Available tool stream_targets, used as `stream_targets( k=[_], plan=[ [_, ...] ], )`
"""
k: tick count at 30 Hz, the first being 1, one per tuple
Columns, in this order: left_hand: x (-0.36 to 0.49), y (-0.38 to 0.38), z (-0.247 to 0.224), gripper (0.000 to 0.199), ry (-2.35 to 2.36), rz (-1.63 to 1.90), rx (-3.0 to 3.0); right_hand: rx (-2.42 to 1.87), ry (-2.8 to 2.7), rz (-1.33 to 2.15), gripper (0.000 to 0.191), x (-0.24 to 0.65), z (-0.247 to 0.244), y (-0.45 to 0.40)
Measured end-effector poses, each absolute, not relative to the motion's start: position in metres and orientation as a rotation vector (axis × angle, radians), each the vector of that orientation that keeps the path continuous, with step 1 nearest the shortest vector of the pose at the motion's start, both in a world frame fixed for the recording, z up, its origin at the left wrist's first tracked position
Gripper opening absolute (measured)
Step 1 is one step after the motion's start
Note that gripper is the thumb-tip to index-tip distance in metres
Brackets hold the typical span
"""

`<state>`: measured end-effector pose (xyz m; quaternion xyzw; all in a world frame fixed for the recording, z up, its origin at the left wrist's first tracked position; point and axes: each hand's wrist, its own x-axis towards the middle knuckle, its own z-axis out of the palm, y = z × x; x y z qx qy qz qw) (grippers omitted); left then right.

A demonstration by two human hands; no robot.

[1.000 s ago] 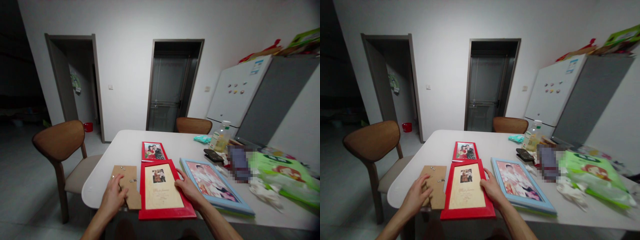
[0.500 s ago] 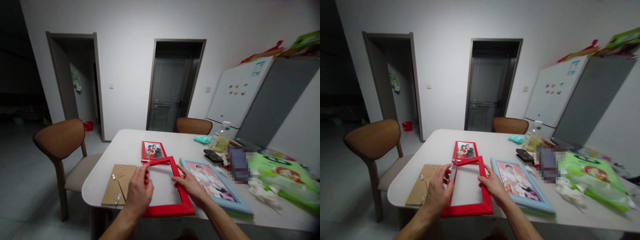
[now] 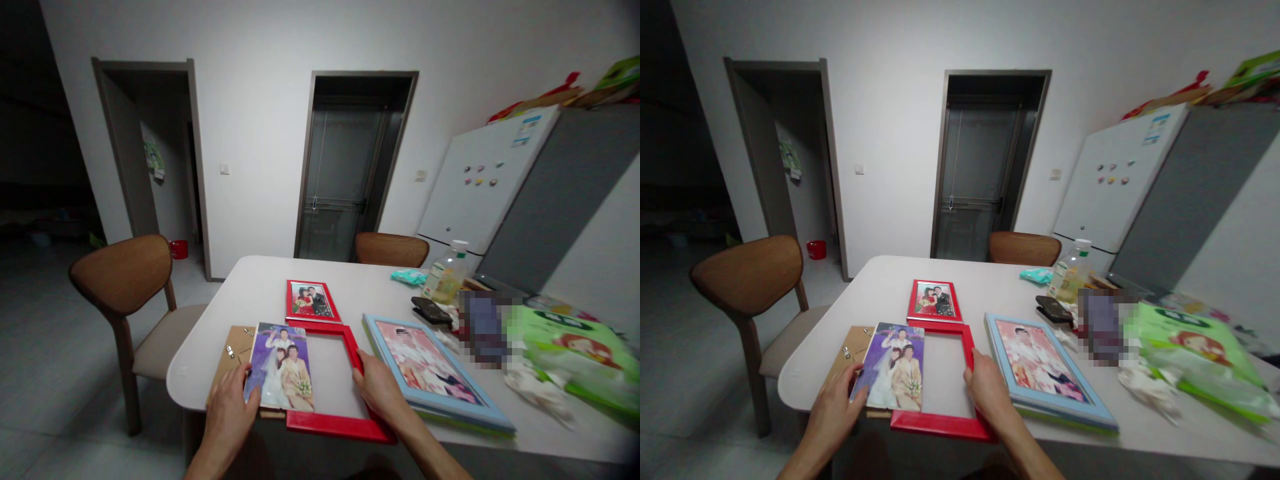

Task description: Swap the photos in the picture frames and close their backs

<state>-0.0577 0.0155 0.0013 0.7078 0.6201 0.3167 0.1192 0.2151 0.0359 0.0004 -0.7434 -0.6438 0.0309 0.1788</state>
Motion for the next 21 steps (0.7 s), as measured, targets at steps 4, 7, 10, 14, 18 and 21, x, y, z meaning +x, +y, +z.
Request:
stream_targets(
  k=[4,7,10,14,18,21],
  plan=[
    [-0.060,0.014,0.004,0.027,1.885,0.818,2.236,-2.136,-1.851,0.069,0.037,0.216,0.000,0.036],
    [-0.061,0.015,0.002,0.027,1.865,0.851,2.270,-2.038,-1.817,0.049,0.036,0.213,0.003,0.034],
    [-0.056,0.014,0.003,0.029,1.751,0.915,2.317,-1.798,-1.705,0.211,0.039,0.198,0.004,0.034],
    [-0.041,0.009,0.006,0.039,1.526,0.929,2.373,-1.562,-1.482,0.719,0.046,0.163,-0.003,0.041],
    [-0.023,0.006,0.000,0.054,1.336,0.881,2.446,-1.331,-1.196,1.041,0.057,0.128,0.002,0.050],
    [-0.014,0.012,-0.001,0.059,1.269,1.039,2.444,-1.048,-1.079,1.146,0.064,0.112,0.028,0.047]
  ],
)
